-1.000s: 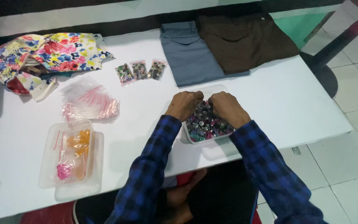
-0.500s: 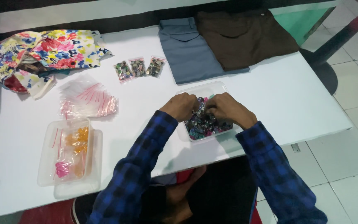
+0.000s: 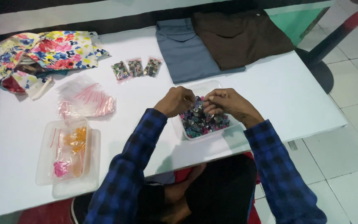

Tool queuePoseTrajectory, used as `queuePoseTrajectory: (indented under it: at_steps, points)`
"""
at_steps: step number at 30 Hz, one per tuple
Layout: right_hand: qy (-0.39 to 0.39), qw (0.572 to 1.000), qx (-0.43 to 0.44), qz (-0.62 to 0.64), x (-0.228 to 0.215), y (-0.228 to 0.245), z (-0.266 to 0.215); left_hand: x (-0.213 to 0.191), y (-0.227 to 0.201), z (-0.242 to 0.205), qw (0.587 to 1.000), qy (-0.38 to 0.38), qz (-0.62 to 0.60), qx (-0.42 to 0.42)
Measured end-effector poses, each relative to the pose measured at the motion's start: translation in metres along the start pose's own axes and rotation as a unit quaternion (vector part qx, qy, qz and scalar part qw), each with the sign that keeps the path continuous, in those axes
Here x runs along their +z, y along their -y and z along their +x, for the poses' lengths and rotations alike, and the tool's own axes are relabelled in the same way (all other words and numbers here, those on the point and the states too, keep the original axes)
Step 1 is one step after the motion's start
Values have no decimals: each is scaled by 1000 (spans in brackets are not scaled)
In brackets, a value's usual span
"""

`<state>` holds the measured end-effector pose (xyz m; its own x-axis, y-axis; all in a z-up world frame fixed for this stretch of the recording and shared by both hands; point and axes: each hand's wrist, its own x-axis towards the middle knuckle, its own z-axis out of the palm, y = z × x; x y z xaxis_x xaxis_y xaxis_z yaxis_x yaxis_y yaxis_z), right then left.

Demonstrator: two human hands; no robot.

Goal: Sorting and bagging small decorative buttons or beads into plastic bags

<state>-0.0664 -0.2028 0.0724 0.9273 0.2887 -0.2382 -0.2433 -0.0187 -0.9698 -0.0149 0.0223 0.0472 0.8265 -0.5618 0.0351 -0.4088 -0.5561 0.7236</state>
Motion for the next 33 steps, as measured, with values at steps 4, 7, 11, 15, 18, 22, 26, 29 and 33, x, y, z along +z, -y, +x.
queuePoseTrajectory:
  at_steps: [4, 7, 11, 15, 18, 22, 26, 29, 33]
  points:
    - [4, 992, -44, -115, -9, -9, 9, -11, -9, -12, 992, -8, -118, -41]
    - [9, 874, -98, -476, -9, -14, 23, -10, -5, -13, 981, -24, -184, -60]
    - [66, 765, -123, -629, 5, -23, 35, -6, 5, -13, 979, -25, -192, -60]
    - [63, 763, -139, -628, -4, -39, 43, -2, 6, -15, 971, -38, -226, -60]
    - [-1, 867, -92, -489, 4, -2, 13, 7, 12, -14, 930, -46, -357, -72]
    - [-33, 988, -50, -141, 8, -4, 1, -2, -12, -28, 887, -45, -450, -92]
    - [-34, 998, -18, 47, 7, -9, 3, 3, -17, -24, 858, -55, -501, -96]
    - [-23, 995, -13, 100, 11, -12, 1, 9, -12, -22, 846, -67, -521, -93]
    - [-11, 988, -7, 157, 17, -5, -8, 14, -5, -20, 833, -83, -537, -104]
